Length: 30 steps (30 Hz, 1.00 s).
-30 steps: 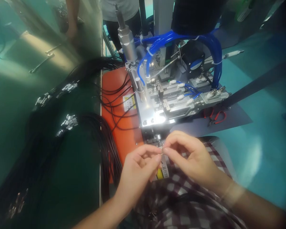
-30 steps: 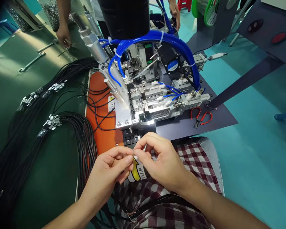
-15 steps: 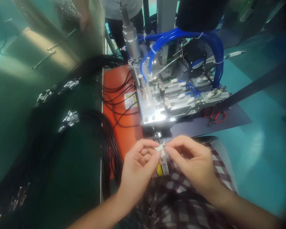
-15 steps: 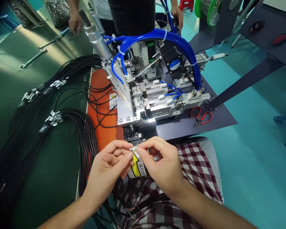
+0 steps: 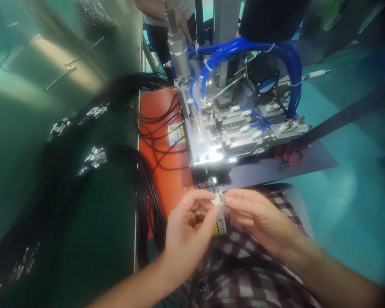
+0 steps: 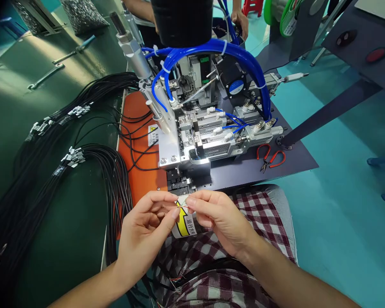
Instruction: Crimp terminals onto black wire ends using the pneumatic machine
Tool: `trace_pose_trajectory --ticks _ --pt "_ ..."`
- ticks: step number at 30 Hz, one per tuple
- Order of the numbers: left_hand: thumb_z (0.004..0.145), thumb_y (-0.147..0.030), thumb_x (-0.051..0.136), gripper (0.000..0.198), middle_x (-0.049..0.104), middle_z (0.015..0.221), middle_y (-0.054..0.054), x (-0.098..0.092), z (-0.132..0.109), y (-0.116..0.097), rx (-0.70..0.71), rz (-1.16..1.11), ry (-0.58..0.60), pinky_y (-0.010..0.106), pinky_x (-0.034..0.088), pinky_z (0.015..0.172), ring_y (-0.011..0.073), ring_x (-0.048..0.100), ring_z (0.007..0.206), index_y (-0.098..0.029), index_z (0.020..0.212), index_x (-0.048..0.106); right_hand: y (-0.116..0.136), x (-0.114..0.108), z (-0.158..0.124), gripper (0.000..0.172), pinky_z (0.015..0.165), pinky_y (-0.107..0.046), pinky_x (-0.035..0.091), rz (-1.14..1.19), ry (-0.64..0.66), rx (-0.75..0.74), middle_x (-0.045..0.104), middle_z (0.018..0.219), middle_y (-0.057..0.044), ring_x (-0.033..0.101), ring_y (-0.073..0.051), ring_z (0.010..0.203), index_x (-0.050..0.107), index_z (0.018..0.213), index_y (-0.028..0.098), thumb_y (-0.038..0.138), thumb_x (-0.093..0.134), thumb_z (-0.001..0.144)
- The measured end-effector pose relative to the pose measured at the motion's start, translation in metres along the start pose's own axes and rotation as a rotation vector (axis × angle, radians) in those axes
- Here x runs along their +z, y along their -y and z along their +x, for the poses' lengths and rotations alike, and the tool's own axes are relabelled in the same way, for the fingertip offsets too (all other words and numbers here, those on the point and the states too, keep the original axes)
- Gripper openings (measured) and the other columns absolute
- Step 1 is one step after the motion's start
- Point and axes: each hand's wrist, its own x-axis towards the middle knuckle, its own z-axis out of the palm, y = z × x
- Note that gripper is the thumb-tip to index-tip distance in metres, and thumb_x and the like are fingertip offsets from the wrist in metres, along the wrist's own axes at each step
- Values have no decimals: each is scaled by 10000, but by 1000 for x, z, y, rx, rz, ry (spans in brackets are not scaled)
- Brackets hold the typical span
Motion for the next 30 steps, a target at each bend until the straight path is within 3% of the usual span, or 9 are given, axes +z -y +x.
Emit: trace_pose_trajectory --ticks 7,10,13,15,17,21,26,30 --pt "866 -136 594 194 655 768 -8 -3 -6 10 268 244 3 194 506 628 109 624 684 -228 1032 555 3 0 -4 241 473 -243 142 -61 -5 -54 368 515 80 236 -56 466 603 655 144 348 716 719" --pt "848 -70 591 332 674 830 0 -10 -6 10 391 348 89 196 505 637 119 646 731 -253 1111 503 10 -10 0 197 470 -238 141 -97 134 44 366 508 77 229 -63 479 596 632 149 308 696 693" --pt "814 -30 606 411 651 805 -14 -15 -5 4 500 369 272 179 483 587 101 617 664 -260 1121 458 25 -20 4 108 459 -226 185 -315 333 136 476 522 47 313 -66 476 634 620 138 234 667 657" --pt "822 -50 595 371 618 774 -19 -15 -4 0 460 329 371 182 466 558 98 588 632 -252 1084 429 37 -21 5 55 483 -224 277 -502 418 78 572 599 18 409 -86 526 659 649 141 183 640 680" --pt "853 -105 575 291 588 736 -26 -12 -4 -2 305 259 430 188 440 530 93 548 593 -246 1042 405 47 -20 5 75 492 -221 321 -711 437 -55 585 624 16 441 -92 544 658 661 148 135 601 708" --pt "879 -217 583 234 548 632 -58 -7 -3 -5 -18 86 425 187 373 495 73 460 516 -238 974 371 58 -16 3 115 493 -209 347 -949 423 -358 549 639 23 437 -91 558 644 702 164 146 578 795" --pt "858 -244 621 259 607 646 -43 -9 -3 -7 -36 12 332 192 379 516 74 483 532 -232 942 376 52 -27 1 130 517 -207 400 -859 282 -306 611 718 -8 501 -104 617 653 773 152 215 574 854" --pt "848 -236 642 262 627 640 -35 -10 -3 -5 -7 9 293 195 393 528 84 513 553 -228 955 404 38 -33 -1 105 454 -182 388 -628 306 -183 599 671 14 454 -69 521 687 838 145 221 615 833"
